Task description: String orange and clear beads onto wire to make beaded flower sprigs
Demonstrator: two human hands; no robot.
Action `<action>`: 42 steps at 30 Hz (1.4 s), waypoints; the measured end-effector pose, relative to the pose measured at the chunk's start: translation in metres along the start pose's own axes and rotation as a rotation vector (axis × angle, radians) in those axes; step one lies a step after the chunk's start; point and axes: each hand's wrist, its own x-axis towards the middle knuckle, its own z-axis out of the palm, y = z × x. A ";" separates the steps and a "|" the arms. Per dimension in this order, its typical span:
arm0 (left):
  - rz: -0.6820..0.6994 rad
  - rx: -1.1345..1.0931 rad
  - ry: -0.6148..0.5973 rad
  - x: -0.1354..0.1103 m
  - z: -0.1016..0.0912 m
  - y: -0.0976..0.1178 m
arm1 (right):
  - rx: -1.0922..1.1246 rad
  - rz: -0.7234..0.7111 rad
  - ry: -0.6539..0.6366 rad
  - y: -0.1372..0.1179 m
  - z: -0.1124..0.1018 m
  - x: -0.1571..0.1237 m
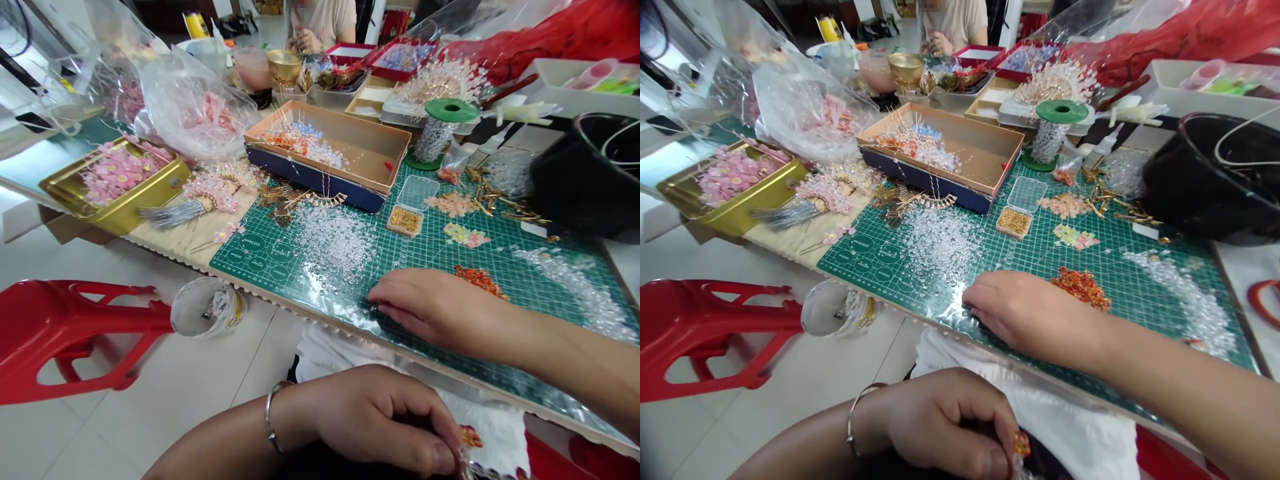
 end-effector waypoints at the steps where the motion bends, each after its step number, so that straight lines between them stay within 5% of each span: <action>1: 0.007 0.014 -0.018 0.001 0.000 0.000 | 0.002 -0.002 0.001 -0.004 0.004 0.002; 10: 0.047 0.063 0.000 0.001 0.011 -0.005 | 0.053 0.080 0.024 -0.014 0.027 0.009; 22: 0.322 0.848 0.146 0.002 0.039 -0.003 | 0.720 0.551 0.532 0.025 -0.051 -0.028; 28: 0.712 1.290 0.395 0.001 0.056 -0.001 | 0.978 0.583 0.725 0.004 -0.081 -0.048; 31: 0.955 1.423 0.566 -0.007 0.063 0.014 | 1.088 0.623 0.618 -0.023 -0.080 -0.076; 33: 0.997 1.428 0.660 -0.009 0.067 0.025 | 1.171 0.661 0.509 -0.044 -0.069 -0.098; 37: 0.870 1.335 0.680 0.002 0.074 0.033 | 1.348 0.721 0.359 -0.077 -0.031 -0.140; 42: 0.254 0.847 0.530 0.032 0.089 0.016 | 1.715 0.757 0.481 -0.091 0.008 -0.181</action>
